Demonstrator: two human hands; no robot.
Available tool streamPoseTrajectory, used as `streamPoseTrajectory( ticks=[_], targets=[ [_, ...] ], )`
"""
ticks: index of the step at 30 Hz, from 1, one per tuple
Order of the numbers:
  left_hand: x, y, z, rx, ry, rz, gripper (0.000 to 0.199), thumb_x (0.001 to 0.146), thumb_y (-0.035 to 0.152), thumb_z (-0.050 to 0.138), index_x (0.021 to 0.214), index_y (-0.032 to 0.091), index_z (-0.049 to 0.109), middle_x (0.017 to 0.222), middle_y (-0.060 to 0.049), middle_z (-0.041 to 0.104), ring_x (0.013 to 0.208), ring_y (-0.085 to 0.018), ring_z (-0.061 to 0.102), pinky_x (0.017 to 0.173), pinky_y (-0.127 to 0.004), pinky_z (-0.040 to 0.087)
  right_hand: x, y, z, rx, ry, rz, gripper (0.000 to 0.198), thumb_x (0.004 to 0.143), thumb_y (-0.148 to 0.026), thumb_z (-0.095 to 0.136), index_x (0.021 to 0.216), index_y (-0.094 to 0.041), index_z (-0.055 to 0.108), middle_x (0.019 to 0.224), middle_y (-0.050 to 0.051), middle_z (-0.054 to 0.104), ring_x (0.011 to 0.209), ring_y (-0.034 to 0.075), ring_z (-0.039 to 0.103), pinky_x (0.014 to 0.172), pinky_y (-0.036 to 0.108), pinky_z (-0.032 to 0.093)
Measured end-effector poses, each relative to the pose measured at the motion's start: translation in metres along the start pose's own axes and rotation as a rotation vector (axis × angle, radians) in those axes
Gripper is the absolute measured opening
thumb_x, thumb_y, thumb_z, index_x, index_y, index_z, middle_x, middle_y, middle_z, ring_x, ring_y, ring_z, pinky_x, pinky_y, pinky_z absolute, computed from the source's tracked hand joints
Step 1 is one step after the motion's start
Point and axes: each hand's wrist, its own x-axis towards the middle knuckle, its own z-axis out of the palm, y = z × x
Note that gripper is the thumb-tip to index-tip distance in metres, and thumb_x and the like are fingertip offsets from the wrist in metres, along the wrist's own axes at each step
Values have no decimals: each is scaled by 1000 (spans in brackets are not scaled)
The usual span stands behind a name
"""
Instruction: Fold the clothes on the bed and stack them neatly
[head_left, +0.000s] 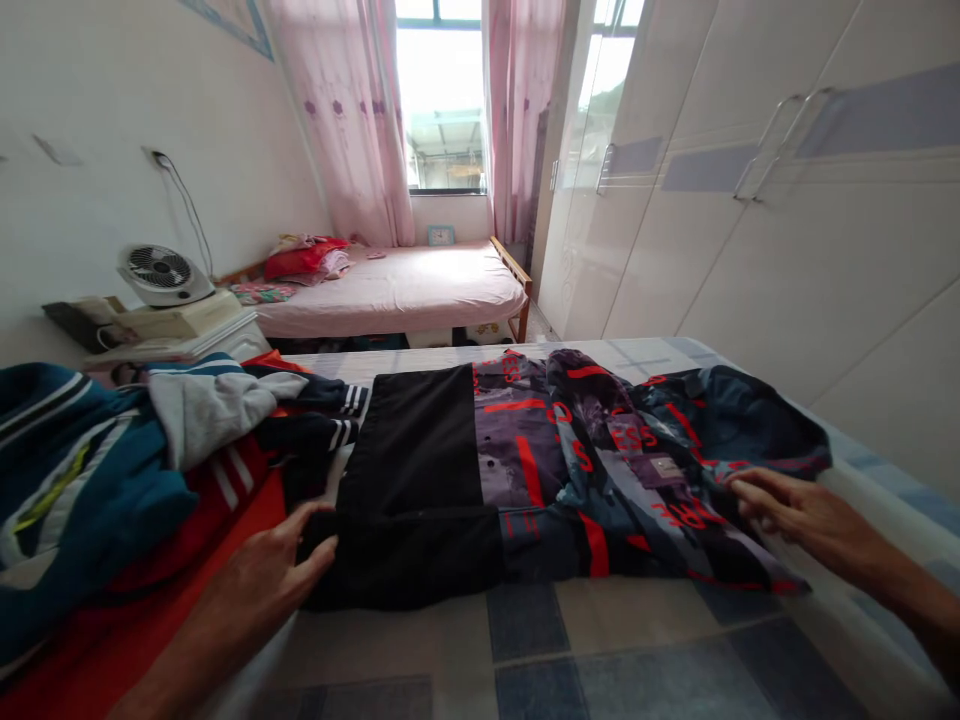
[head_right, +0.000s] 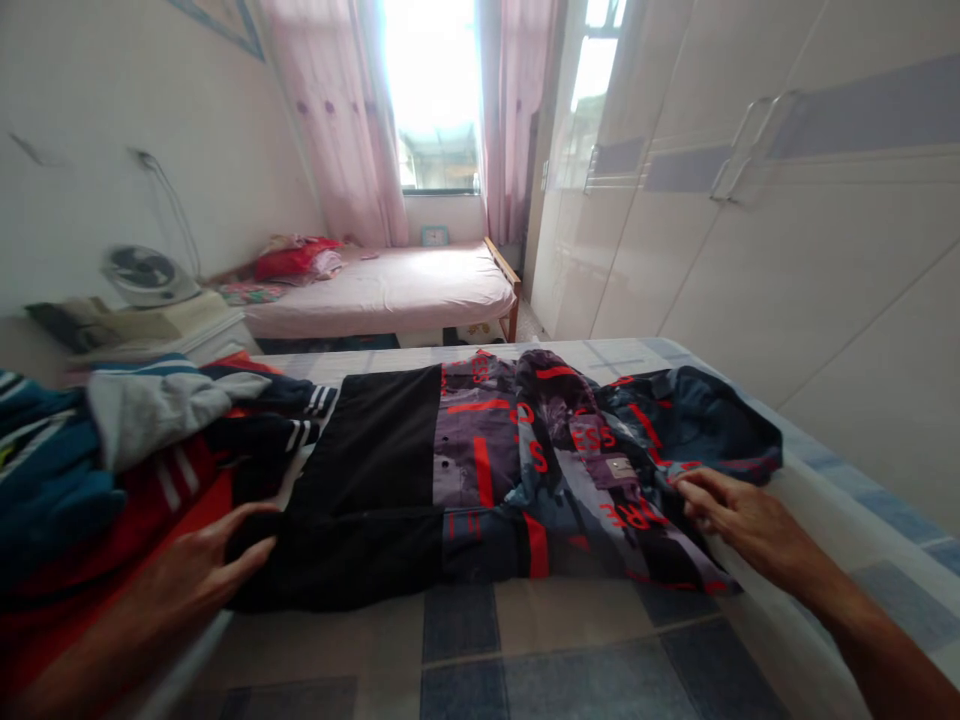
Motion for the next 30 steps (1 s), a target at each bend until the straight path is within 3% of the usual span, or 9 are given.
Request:
streamPoseTrajectory(
  ticks=[3, 6, 9, 12, 18, 22, 25, 28, 30],
  targets=[
    [25, 15, -1, 85, 55, 126, 46, 81, 48, 41, 114, 22, 60, 108, -6, 68, 92, -24, 66, 80, -31, 49, 18, -11, 2, -107, 232, 31, 37, 76, -59, 42, 85, -32, 65, 77, 8, 69, 64, 31, 63, 62, 47, 48],
    [65, 34, 10, 207, 32, 317, 45, 87, 41, 33, 117, 19, 58, 131, -7, 54, 114, -22, 55, 99, -30, 39, 36, -19, 17, -163, 328, -93, 36, 79, -48, 41, 98, -26, 63, 100, 9, 68, 84, 30, 64, 78, 44, 48],
    [106, 39, 31, 392, -12, 272, 52, 87, 38, 31, 126, 10, 51, 135, -15, 50, 124, -25, 47, 102, -32, 36, 53, -8, 39, -160, 289, -208, 39, 80, -43, 40, 103, -20, 62, 113, 12, 63, 102, 28, 60, 91, 41, 44],
    [133, 30, 48, 457, -22, 171, 56, 84, 38, 36, 125, 2, 49, 122, -23, 56, 115, -32, 54, 92, -39, 43, 63, 15, 58, -191, 278, -213, 41, 82, -42, 37, 103, -18, 62, 111, 13, 63, 106, 28, 57, 94, 43, 42],
    [136, 18, 50, 511, -11, 122, 46, 84, 23, 32, 125, 14, 50, 114, -15, 64, 97, -28, 64, 76, -35, 49, 67, 37, 67, -208, 292, -201, 41, 84, -43, 36, 103, -19, 63, 113, 11, 64, 107, 27, 56, 96, 43, 42],
    [130, 22, 39, 575, 6, 165, 45, 85, 18, 28, 121, 6, 53, 112, -20, 62, 92, -30, 64, 76, -38, 49, 68, 37, 53, -249, 235, -172, 39, 85, -41, 37, 101, -19, 65, 111, 10, 65, 104, 26, 59, 94, 40, 44],
    [135, 36, 32, 613, -3, 258, 46, 87, 23, 28, 117, 4, 58, 113, -22, 60, 97, -34, 61, 83, -43, 46, 72, 25, 38, -290, 257, -141, 39, 86, -39, 37, 107, -19, 63, 113, 11, 64, 104, 26, 60, 92, 40, 45],
    [144, 55, 38, 556, 49, 459, 47, 90, 28, 28, 126, 10, 52, 132, -16, 52, 121, -29, 49, 102, -40, 36, 82, 4, 33, -329, 306, -277, 42, 89, -39, 35, 119, -21, 58, 129, 9, 56, 121, 25, 49, 100, 41, 40],
    [150, 60, 54, 464, 80, 639, 47, 91, 34, 31, 132, 18, 48, 144, -10, 41, 134, -26, 34, 108, -39, 29, 91, -5, 39, -358, 251, -365, 45, 91, -43, 33, 127, -24, 53, 139, 6, 47, 131, 25, 38, 104, 43, 36]
  ],
)
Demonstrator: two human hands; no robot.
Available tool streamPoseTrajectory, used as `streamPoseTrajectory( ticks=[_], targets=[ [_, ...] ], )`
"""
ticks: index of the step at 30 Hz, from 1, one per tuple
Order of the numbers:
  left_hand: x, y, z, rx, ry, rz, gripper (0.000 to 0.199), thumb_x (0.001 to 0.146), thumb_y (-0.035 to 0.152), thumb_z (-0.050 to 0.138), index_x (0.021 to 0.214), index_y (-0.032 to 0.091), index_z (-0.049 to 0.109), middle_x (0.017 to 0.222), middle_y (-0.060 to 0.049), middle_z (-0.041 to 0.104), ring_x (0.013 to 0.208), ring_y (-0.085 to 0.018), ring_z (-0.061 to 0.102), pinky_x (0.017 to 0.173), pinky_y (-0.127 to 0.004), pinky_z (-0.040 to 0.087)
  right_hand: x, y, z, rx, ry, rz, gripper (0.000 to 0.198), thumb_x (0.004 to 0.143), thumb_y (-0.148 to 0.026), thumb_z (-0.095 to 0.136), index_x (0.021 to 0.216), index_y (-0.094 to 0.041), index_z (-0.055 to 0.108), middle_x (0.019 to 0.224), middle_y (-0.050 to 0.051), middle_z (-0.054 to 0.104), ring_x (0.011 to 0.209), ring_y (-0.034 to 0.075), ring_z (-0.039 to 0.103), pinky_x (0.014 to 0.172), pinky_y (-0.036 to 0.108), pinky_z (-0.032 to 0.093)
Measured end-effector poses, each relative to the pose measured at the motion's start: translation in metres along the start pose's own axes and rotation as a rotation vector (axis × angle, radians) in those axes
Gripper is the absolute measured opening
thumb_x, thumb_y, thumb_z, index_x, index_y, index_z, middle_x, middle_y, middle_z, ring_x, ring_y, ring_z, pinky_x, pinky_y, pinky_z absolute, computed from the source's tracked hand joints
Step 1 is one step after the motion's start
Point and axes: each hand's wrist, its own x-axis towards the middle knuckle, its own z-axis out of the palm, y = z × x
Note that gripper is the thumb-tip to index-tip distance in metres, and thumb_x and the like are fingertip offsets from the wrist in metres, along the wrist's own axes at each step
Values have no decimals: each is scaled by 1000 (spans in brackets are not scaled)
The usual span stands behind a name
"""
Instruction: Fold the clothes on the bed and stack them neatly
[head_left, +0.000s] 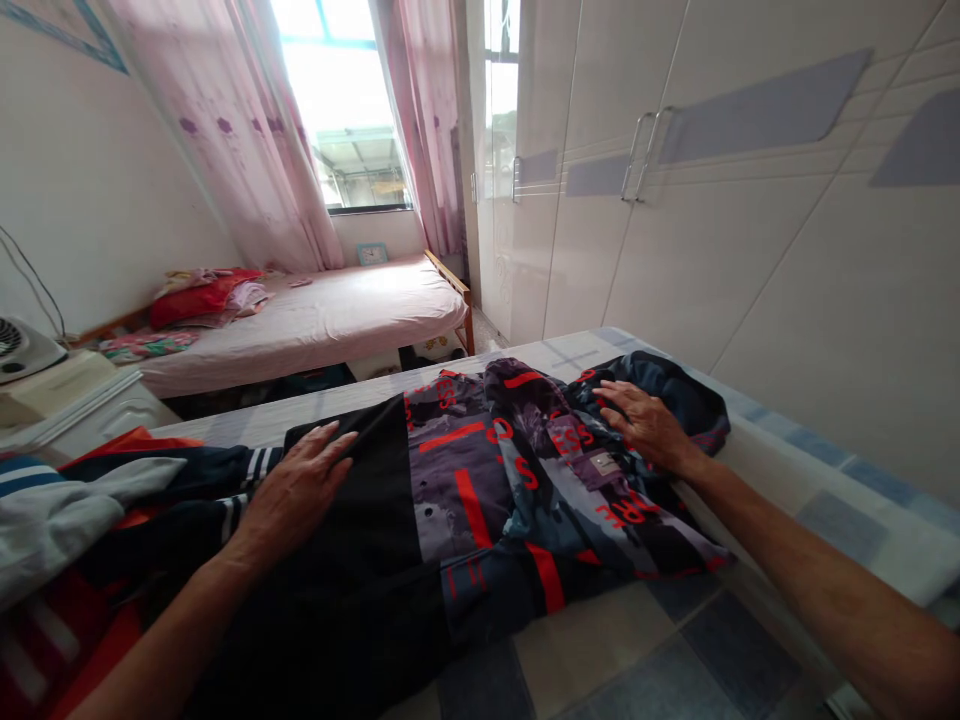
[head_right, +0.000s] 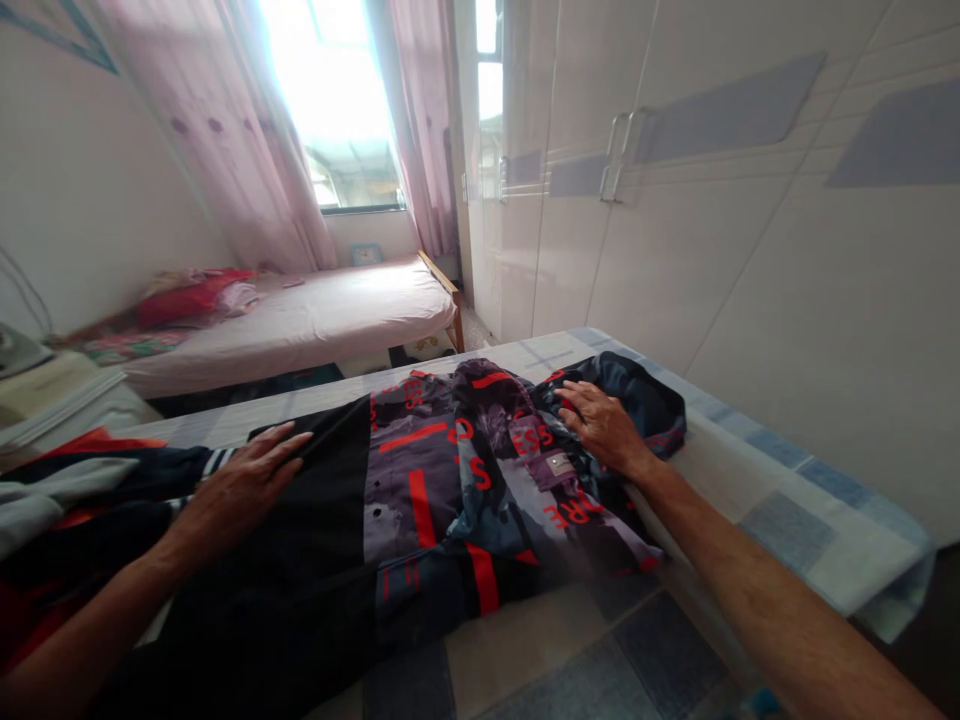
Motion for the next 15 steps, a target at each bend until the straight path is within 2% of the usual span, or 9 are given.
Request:
streamPoseTrajectory(
  ticks=[2, 4, 7, 10, 13, 15],
  targets=[
    [2, 1, 22, -54, -2, 30, 49, 91, 40, 31, 135, 23, 45, 148, -8, 35, 138, -27, 26, 108, -45, 28, 6, 0, 14, -23, -91, 10, 49, 92, -46, 31, 130, -23, 51, 142, 6, 44, 133, 26, 34, 105, 45, 33],
    [-2, -4, 45, -49, -114, -82, 51, 91, 39, 30, 137, 21, 43, 149, -10, 34, 138, -30, 24, 106, -50, 28, 7, 8, 31, -66, -162, 86, 52, 92, -46, 29, 131, -19, 51, 141, 8, 45, 133, 27, 35, 106, 46, 32],
    [-10, -16, 65, -1, -243, -253, 56, 90, 36, 26, 142, 16, 35, 150, -12, 28, 139, -31, 21, 106, -50, 27, 4, 26, 50, -117, -168, 154, 53, 92, -43, 28, 132, -17, 50, 142, 9, 43, 132, 27, 36, 106, 44, 32],
    [-12, -24, 64, -5, -256, -294, 58, 90, 38, 24, 143, 16, 33, 152, -11, 25, 140, -30, 19, 107, -49, 25, 3, 36, 55, -130, -153, 141, 52, 92, -43, 27, 132, -17, 50, 142, 8, 44, 132, 27, 36, 106, 43, 32],
    [-6, -24, 49, -57, -256, -253, 51, 86, 38, 32, 130, 22, 52, 145, -9, 41, 136, -32, 30, 104, -52, 30, 3, 35, 54, -133, -152, 133, 52, 92, -42, 27, 132, -17, 50, 142, 8, 44, 132, 26, 36, 107, 41, 31],
    [6, -17, 34, -65, -224, -252, 48, 82, 39, 38, 120, 20, 60, 137, -13, 50, 131, -34, 37, 101, -55, 32, 3, 33, 53, -132, -150, 142, 51, 92, -42, 28, 132, -18, 50, 142, 7, 44, 132, 26, 36, 106, 41, 31]
  ],
)
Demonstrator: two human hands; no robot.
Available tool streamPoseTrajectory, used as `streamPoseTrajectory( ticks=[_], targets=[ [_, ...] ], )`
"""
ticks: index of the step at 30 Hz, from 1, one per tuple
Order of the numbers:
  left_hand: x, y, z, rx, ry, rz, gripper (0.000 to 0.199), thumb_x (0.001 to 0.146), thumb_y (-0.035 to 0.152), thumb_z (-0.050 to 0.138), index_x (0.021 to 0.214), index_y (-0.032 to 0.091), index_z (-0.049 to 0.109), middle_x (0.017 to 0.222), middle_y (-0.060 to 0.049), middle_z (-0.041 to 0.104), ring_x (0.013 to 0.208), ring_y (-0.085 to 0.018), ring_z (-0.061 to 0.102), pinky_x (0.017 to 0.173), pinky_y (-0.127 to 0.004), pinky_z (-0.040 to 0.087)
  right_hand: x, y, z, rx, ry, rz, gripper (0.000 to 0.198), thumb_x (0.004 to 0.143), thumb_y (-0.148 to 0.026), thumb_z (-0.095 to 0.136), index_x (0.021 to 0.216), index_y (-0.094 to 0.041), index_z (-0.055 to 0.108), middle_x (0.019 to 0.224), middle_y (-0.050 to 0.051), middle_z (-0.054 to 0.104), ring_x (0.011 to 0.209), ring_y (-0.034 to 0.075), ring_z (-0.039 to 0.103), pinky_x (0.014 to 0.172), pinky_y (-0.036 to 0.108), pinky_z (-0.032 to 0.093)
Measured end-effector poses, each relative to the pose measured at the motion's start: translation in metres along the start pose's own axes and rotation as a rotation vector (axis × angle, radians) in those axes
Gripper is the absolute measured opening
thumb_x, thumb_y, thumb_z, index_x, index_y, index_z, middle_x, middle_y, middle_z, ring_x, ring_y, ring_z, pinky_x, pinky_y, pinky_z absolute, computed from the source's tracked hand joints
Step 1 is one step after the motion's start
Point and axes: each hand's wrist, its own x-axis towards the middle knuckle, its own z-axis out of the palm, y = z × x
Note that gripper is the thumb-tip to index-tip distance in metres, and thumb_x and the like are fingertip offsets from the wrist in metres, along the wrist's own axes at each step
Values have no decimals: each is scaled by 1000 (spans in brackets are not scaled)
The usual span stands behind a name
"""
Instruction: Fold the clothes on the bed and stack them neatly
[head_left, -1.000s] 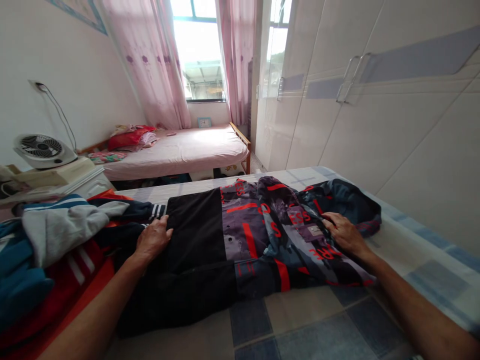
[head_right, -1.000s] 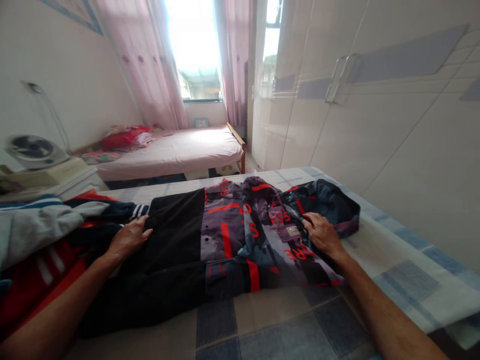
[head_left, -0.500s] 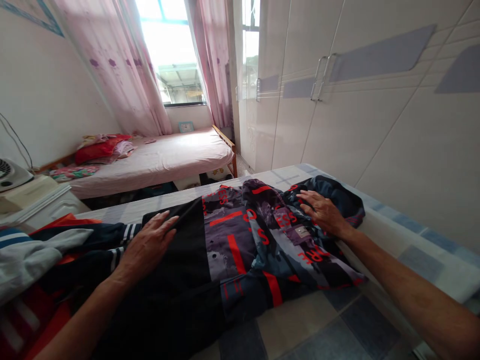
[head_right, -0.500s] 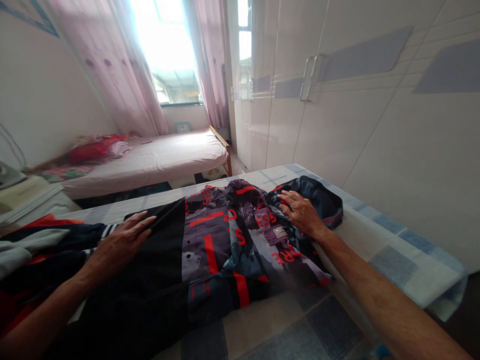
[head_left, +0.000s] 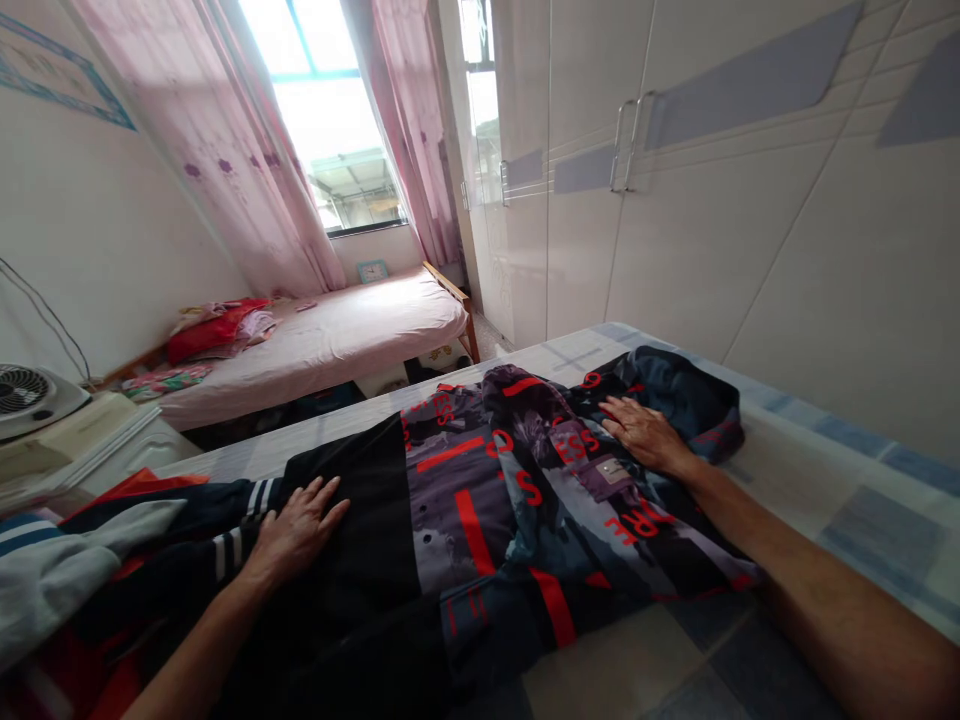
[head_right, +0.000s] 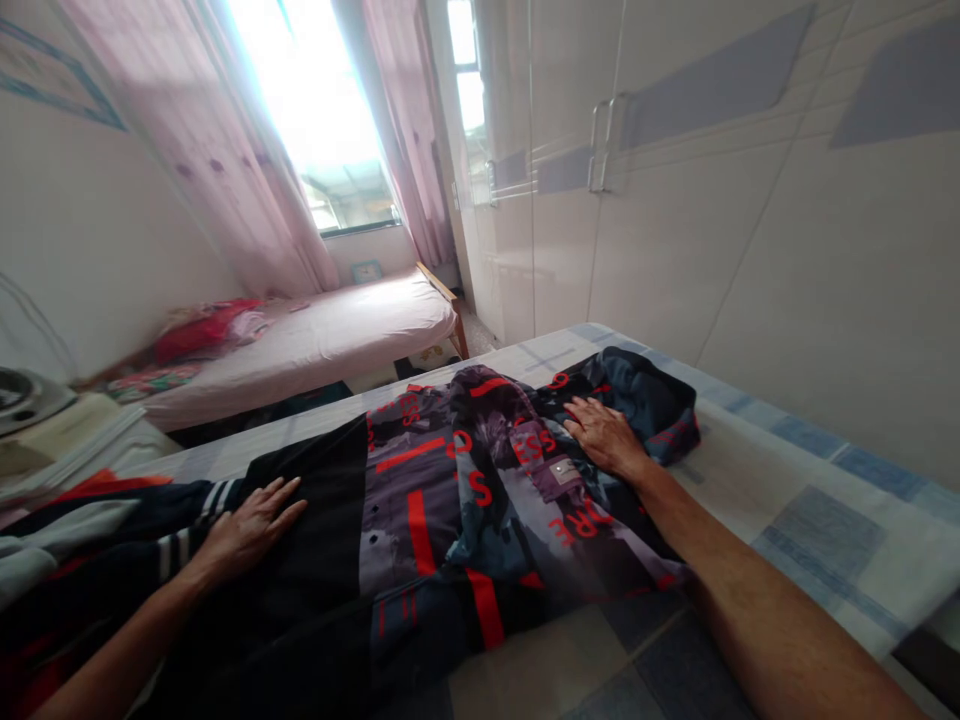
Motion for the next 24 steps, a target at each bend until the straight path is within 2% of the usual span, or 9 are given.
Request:
streamPoseTrajectory(
  ticks=[3, 6, 9, 12, 14, 17, 21, 24],
  targets=[
    [16, 38, -24, -182, 94, 64, 50, 78, 40, 44, 114, 11, 62, 132, -20, 51, 128, -36, 40, 103, -53, 30, -1, -3, -2, 8, 8, 14, 50, 93, -41, 28, 132, -19, 50, 142, 7, 44, 132, 25, 36, 106, 41, 31],
    [37, 100, -37, -454, 62, 209, 46, 79, 45, 48, 112, 16, 63, 124, -13, 59, 113, -29, 54, 100, -41, 37, -2, -5, -4, 12, 0, 18, 50, 93, -41, 29, 132, -18, 50, 143, 8, 43, 133, 25, 34, 107, 40, 29],
    [65, 162, -36, -600, -6, 243, 41, 81, 43, 52, 112, 18, 63, 110, -8, 66, 103, -24, 60, 95, -35, 41, -2, -6, -6, 19, -20, 27, 49, 93, -40, 30, 133, -18, 49, 143, 7, 42, 134, 25, 33, 107, 41, 29],
    [95, 206, -27, -759, -48, 177, 34, 81, 36, 57, 107, 15, 63, 105, -10, 66, 103, -24, 59, 95, -38, 42, -4, -8, -9, 29, -32, 36, 49, 93, -39, 29, 134, -18, 48, 144, 6, 41, 134, 26, 32, 107, 41, 29],
    [113, 224, -20, -873, -88, 105, 31, 83, 35, 58, 105, 13, 61, 106, -9, 64, 101, -23, 59, 90, -41, 45, -4, -9, -10, 32, -33, 33, 49, 93, -39, 29, 134, -18, 48, 144, 6, 41, 135, 26, 31, 107, 41, 28],
    [131, 241, -12, -1063, -167, -7, 33, 86, 35, 56, 112, 15, 56, 113, -8, 59, 97, -20, 59, 82, -42, 50, -4, -10, -11, 43, -33, 35, 48, 93, -38, 30, 133, -18, 48, 144, 7, 41, 134, 26, 32, 107, 41, 27],
    [144, 253, -6, -1325, -266, -132, 35, 87, 34, 55, 117, 15, 54, 116, -9, 57, 98, -20, 59, 81, -41, 51, -5, -12, -14, 72, -37, 53, 48, 93, -39, 31, 133, -19, 48, 144, 6, 41, 135, 25, 32, 107, 42, 27],
    [152, 254, -13, -1534, -292, -163, 33, 87, 33, 55, 114, 15, 55, 112, -8, 59, 94, -19, 60, 78, -39, 52, -6, -14, -16, 82, -35, 61, 47, 93, -38, 32, 133, -20, 49, 144, 6, 41, 135, 25, 32, 108, 42, 27]
  ],
)
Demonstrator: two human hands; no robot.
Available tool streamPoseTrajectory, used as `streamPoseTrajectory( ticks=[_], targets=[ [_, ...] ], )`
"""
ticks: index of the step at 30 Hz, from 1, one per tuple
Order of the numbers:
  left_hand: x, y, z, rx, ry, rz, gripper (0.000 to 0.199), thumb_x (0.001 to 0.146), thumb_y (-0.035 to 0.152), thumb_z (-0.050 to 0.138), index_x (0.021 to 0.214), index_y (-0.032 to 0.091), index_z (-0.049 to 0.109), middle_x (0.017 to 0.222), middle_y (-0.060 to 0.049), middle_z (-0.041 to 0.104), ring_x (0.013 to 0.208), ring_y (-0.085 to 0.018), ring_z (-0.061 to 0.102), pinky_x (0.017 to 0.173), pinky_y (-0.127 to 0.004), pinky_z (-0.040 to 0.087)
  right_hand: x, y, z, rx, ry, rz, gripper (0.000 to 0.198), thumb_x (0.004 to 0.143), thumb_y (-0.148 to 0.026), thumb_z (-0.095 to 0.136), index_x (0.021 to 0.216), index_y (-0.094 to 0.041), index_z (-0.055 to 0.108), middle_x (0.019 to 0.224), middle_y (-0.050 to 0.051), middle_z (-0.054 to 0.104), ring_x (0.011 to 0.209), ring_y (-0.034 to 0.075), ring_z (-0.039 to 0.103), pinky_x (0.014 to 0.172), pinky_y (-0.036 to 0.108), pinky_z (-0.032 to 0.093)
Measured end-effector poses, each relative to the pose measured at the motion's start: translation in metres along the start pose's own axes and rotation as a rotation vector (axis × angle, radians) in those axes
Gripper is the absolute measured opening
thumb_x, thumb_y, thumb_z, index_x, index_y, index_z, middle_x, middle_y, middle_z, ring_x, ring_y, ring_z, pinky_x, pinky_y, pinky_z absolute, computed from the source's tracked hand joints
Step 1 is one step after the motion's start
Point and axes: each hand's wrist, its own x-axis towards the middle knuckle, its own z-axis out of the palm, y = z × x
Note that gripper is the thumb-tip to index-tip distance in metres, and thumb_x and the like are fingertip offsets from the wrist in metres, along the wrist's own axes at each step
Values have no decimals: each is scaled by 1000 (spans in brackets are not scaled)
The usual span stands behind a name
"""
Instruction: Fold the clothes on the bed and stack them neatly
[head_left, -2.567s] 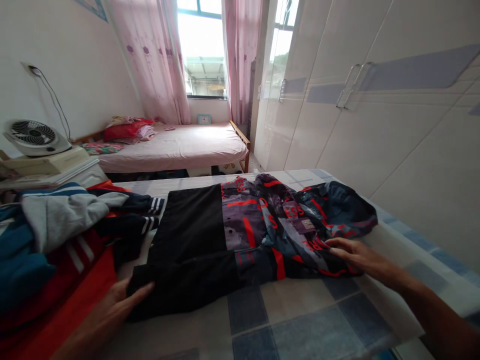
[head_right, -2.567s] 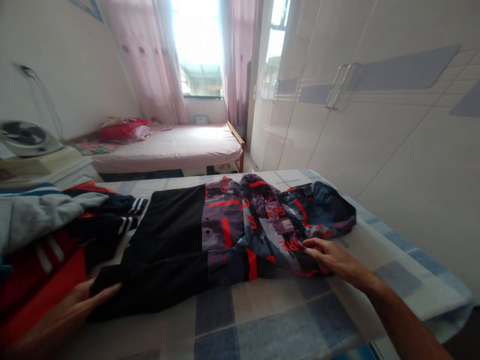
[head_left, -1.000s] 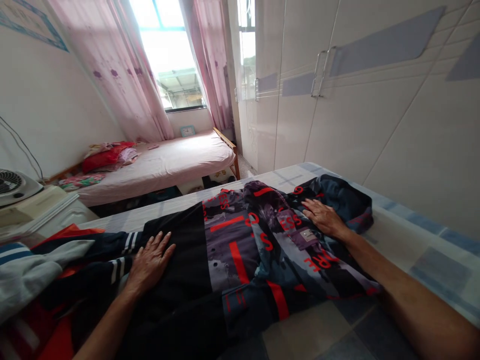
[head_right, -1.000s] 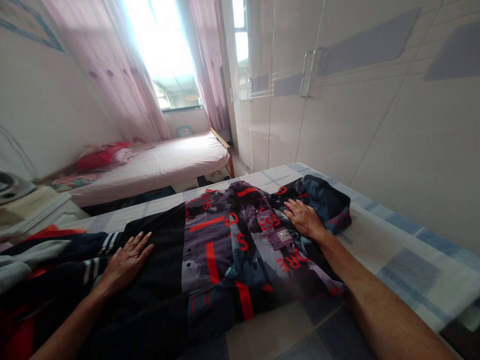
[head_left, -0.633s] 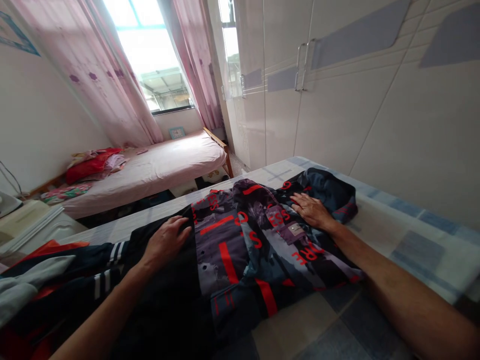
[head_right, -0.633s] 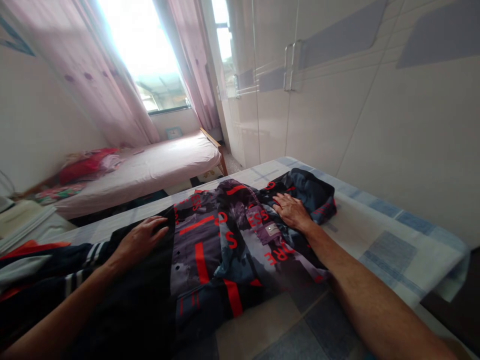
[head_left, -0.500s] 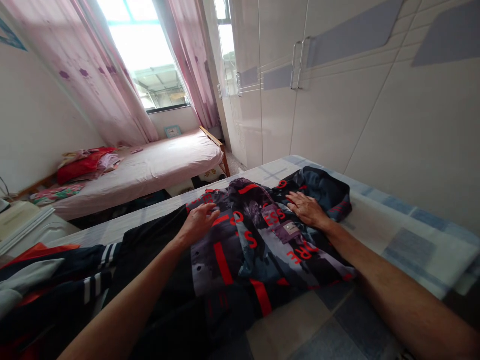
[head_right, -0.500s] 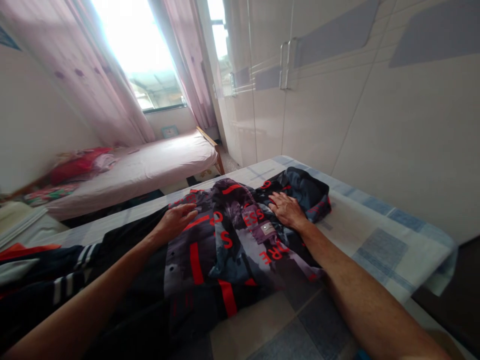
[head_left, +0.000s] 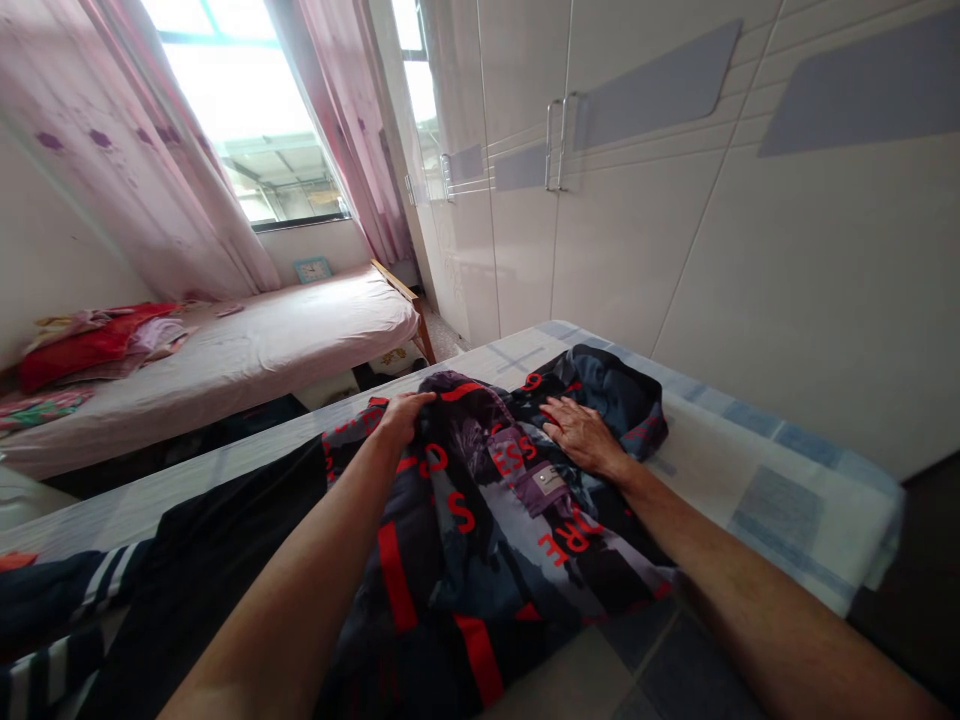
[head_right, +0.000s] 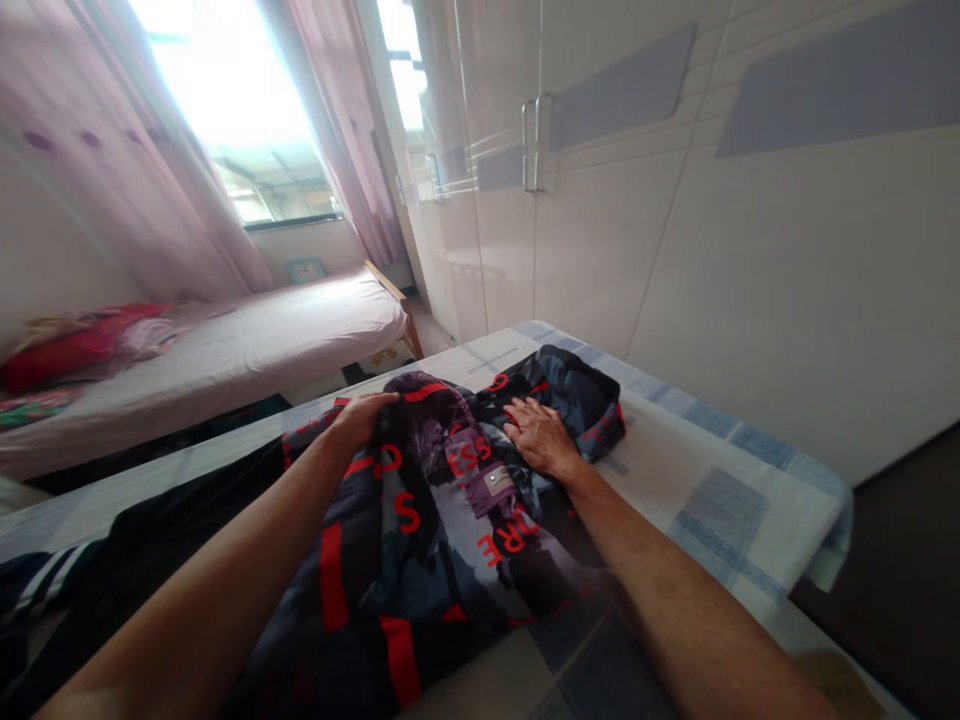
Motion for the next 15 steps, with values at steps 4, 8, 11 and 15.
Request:
streamPoseTrajectory(
  ticks=[4, 8, 11, 15],
  targets=[
    [3, 27, -14, -269, 16, 127, 15, 83, 20, 57, 97, 16, 60, 88, -1, 66, 71, -11, 62, 68, -26, 53, 1, 0, 4, 33, 18, -4, 46, 92, -36, 35, 132, -18, 50, 144, 7, 42, 134, 26, 32, 108, 43, 27],
    [-6, 48, -37, -395, 32, 194, 13, 76, 9, 51, 82, 16, 60, 67, 2, 66, 60, -11, 63, 65, -23, 53, 3, 2, -7, 264, 76, 9, 39, 88, -30, 43, 119, -16, 60, 137, 9, 49, 129, 25, 41, 106, 40, 31],
    [-17, 49, -49, -395, 15, 165, 18, 67, 2, 49, 76, 13, 60, 58, 0, 64, 61, -15, 65, 66, -27, 55, -9, -10, -49, 552, 267, 46, 31, 85, -29, 46, 106, -17, 65, 119, 10, 63, 110, 21, 57, 96, 34, 43],
    [-32, 54, -54, -360, -33, 162, 22, 60, 0, 49, 75, 12, 61, 61, -2, 66, 68, -20, 67, 69, -32, 55, -47, -51, -117, 922, -282, -139, 31, 87, -41, 45, 89, -18, 66, 82, 4, 69, 68, 15, 64, 65, 28, 51]
  ],
)
